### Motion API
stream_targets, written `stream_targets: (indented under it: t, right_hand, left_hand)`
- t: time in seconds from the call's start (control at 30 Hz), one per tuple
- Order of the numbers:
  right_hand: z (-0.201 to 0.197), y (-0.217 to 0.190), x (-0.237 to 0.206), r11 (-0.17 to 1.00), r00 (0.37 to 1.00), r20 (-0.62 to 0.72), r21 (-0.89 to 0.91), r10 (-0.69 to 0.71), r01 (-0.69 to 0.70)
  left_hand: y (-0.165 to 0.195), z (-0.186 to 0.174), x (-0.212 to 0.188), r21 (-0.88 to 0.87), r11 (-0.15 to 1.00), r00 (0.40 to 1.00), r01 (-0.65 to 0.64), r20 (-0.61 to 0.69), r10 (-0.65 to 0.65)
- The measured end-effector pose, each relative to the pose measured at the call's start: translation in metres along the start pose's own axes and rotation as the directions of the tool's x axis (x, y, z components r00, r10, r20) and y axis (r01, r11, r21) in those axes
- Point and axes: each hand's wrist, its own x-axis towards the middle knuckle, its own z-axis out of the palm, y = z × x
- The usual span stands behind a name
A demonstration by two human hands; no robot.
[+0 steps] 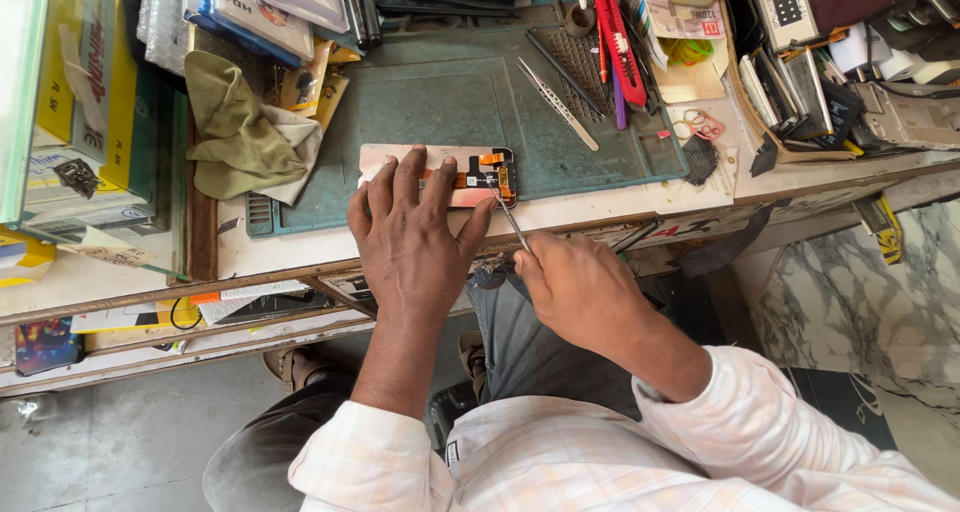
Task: The person uses a metal spudger to carefully pry and lift a flexible ribbon cable from a smartphone screen assembly. They then reposition the cable and continue to adjust its placement with the tool.
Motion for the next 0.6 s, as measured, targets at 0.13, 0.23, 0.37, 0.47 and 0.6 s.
stream_targets:
  t: [0.13,0.23,0.37,0.47,0.6]
  right_hand:
    - [0.002,0.000,0.000,0.976,1.000,0.007,0.216,0.017,-0.018]
    - [0.004,0.005,0.002,0.904,1.000,0.020,0.427,-0.024,0.013]
    - [0.014,0.009,0.005,0.717,0.978,0.206,0.683,-0.005,-0.141]
    - [0.022,0.008,0.003,0.598,0.963,0.268,0.775,-0.019,-0.204]
    - [0.020,0.008,0.001,0.660,0.964,0.263,0.719,0.032,-0.218]
  left_hand:
    - [0.000,0.000,0.000,0.001,1.000,0.999,-0.011,-0.034,0.011]
    - [0.000,0.000,0.000,-0.002,1.000,0.999,-0.010,-0.039,0.010]
    - [0.000,0.000,0.001,-0.010,1.000,0.999,-0.010,-0.036,0.010]
    - [0.000,0.000,0.001,0.000,1.000,0.999,-0.014,-0.040,0.014]
    - [0.001,-0.002,0.001,-0.017,1.000,0.998,-0.019,-0.056,0.018]
